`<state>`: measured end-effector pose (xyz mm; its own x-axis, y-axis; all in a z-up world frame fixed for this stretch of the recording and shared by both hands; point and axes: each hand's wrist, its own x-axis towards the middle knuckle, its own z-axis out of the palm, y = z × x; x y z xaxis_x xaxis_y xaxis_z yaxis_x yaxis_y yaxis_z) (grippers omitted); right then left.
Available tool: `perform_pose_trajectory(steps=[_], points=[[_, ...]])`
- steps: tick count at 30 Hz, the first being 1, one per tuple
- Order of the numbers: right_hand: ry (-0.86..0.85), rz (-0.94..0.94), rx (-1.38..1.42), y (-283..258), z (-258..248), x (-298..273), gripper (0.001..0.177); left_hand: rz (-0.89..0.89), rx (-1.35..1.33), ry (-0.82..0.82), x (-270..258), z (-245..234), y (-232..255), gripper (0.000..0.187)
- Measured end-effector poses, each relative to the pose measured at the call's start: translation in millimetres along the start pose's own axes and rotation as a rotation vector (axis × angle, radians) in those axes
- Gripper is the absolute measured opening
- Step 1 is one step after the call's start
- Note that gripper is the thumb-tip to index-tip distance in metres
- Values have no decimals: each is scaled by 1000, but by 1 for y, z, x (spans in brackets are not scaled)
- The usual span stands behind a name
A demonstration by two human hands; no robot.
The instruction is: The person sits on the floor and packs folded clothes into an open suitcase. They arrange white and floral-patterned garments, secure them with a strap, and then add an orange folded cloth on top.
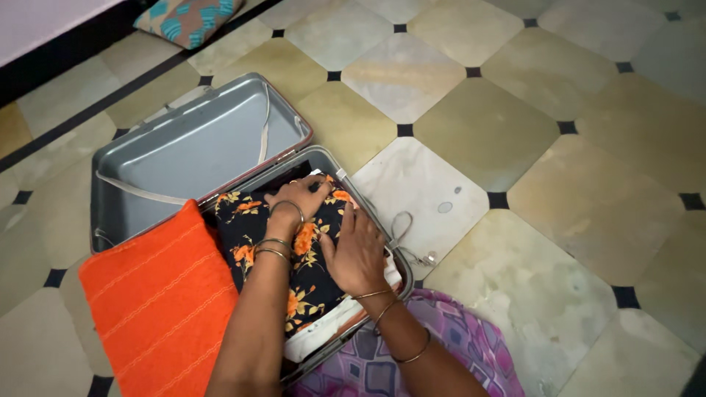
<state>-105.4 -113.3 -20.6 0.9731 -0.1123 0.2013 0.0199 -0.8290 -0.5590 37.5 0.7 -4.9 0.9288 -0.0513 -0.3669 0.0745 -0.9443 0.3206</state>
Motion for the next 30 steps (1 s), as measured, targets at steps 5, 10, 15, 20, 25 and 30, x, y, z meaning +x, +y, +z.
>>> perform_pose_trajectory(steps=[5,10,15,20,25,30], points=[[84,-210,-52,-14,-1,11,79,29,39,16,3,2,0,54],[73,-311,-20,-23,9,20,87,97,3,78,12,11,-12,50],[22,-132,13,-19,5,24,76,155,86,144,13,25,-23,55],[53,-136,81,-4,12,18,65,263,205,173,0,35,-36,61],[96,-167,55,3,23,14,62,237,296,221,-52,34,-46,70],[141,-124,61,2,16,1,65,193,307,282,-106,34,-48,73]])
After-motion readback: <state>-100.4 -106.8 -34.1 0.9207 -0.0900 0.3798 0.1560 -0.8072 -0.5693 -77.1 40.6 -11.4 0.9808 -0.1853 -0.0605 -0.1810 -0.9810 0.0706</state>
